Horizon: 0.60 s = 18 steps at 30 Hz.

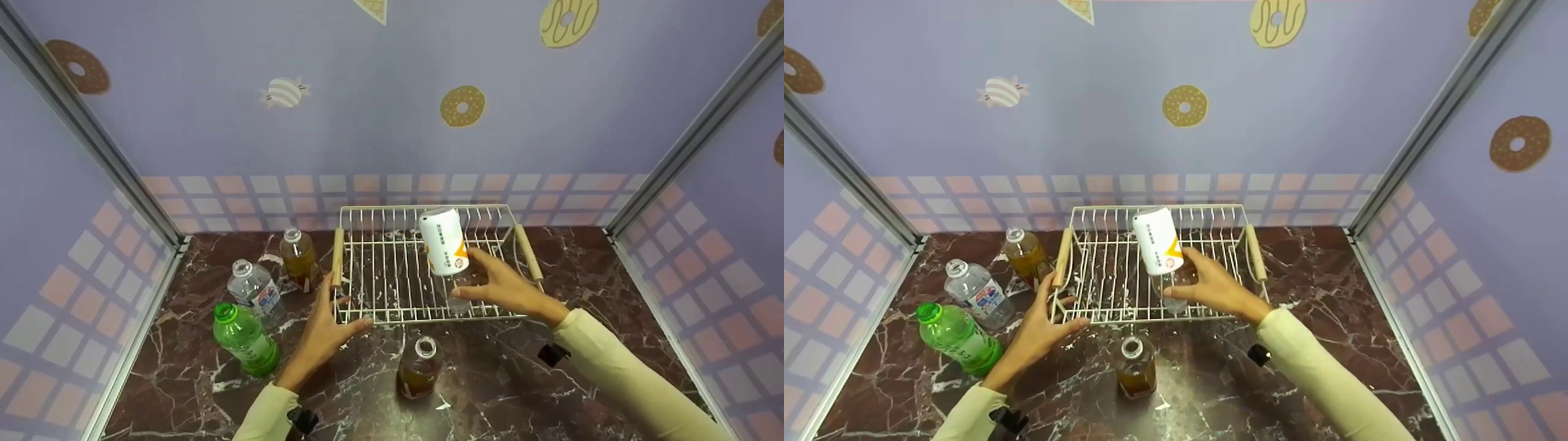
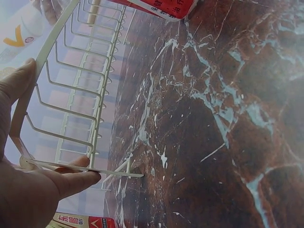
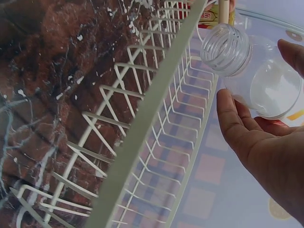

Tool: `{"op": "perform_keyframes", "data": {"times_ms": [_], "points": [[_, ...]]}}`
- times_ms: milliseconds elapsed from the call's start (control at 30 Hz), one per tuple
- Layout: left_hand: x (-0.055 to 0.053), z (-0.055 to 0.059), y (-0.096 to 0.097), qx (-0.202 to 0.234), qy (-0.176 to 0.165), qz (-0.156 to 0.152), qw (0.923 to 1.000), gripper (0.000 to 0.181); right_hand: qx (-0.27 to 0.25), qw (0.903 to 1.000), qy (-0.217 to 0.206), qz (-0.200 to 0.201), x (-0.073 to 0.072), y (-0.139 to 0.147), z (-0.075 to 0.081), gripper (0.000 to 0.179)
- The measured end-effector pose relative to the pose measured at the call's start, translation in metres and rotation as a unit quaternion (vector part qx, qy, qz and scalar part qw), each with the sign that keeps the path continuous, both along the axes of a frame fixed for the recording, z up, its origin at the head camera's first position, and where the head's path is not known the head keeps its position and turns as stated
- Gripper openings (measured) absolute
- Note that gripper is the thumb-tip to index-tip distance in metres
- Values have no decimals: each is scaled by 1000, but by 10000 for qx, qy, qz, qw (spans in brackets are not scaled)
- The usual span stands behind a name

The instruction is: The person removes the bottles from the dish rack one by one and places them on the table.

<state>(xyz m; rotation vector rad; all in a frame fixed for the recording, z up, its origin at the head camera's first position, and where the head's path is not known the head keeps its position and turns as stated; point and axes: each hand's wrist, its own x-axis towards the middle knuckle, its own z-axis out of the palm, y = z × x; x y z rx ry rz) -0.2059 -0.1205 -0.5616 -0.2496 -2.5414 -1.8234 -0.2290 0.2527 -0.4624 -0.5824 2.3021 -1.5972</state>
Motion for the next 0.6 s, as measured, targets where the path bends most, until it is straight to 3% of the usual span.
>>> {"op": "perform_keyframes", "data": {"times_ms": [367,600], "points": [[0,-1,1,-106,22,69,9999,132,123,9997,184,-86,23,6,-5,89],[-1,-1,0,-123,24,48,9999,131,196,9989,366,-202,29,9,0,89]]}}
